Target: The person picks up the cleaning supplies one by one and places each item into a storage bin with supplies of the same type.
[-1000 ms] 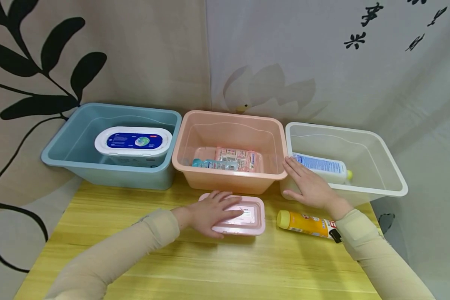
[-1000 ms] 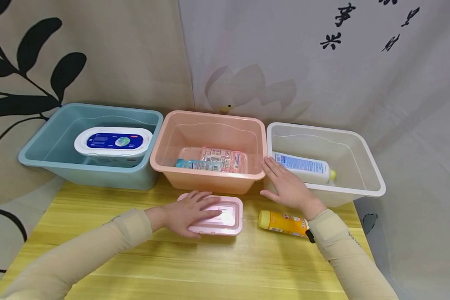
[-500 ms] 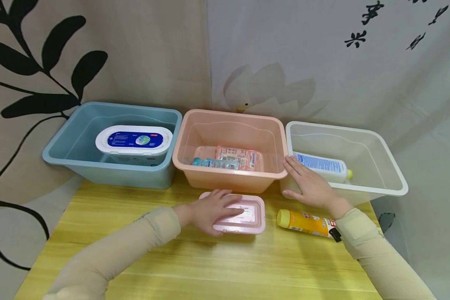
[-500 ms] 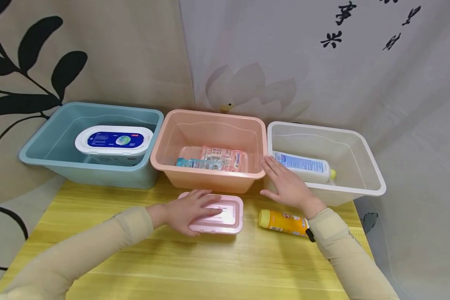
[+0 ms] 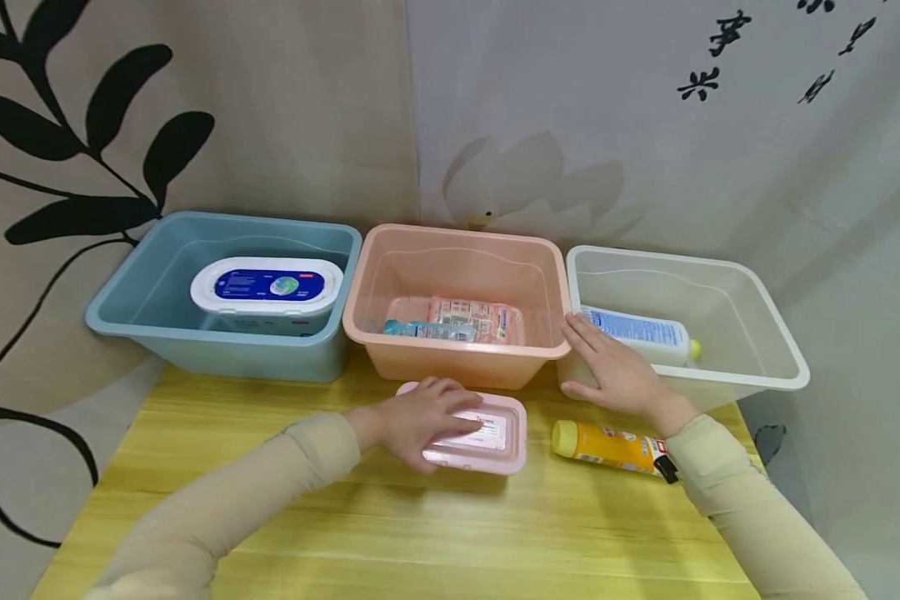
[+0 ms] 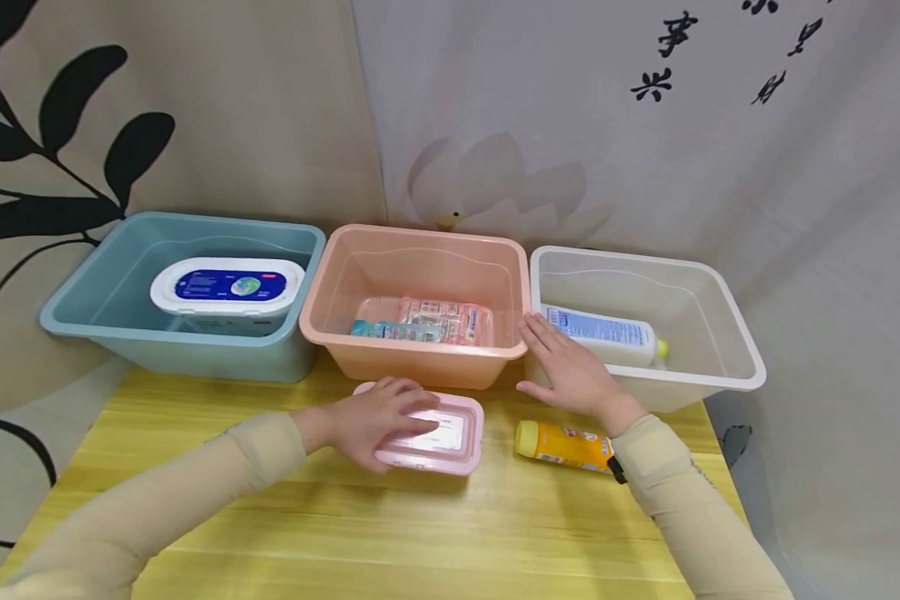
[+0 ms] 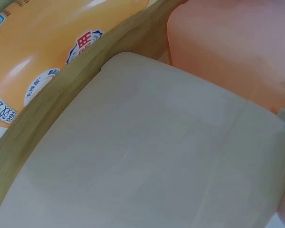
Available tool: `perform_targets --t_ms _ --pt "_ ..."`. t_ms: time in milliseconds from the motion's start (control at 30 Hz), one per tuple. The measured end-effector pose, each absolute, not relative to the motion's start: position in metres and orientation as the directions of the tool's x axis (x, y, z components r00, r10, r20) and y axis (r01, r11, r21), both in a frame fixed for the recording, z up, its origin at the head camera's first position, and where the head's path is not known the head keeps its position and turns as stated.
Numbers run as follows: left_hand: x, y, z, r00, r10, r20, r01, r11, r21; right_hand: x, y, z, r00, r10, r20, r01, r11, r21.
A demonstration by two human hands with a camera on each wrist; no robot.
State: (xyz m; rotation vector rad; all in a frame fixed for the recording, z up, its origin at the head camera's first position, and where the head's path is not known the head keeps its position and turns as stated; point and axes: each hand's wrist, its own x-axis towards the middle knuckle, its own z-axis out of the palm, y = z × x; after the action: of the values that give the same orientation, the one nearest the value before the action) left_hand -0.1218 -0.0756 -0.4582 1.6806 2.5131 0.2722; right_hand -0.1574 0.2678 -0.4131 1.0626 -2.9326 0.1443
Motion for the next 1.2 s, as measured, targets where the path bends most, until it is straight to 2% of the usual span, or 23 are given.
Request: perform_targets --t_ms 333,1067,1200 --pt "-0.118 -0.092 -0.444 -0.415 0.909 -0.022 0.874 0.406 0.269 -0.156 0.267 -0.413 -0.765 -0.642 0.046 -0.644 0.762 -0.070" --pt "-0.103 -0.147 -0.387 -0.450 0.893 0.025 0.880 0.439 0.184 -0.157 0.267 -0.413 -0.768 -0.638 0.056 -0.641 0.764 -0.079" --pt "-0.100 -0.157 -0.373 -0.485 0.873 0.056 0.866 0.469 0.175 -0.157 0.268 -0.413 -0.767 -0.639 0.062 -0.642 0.763 -0.082"
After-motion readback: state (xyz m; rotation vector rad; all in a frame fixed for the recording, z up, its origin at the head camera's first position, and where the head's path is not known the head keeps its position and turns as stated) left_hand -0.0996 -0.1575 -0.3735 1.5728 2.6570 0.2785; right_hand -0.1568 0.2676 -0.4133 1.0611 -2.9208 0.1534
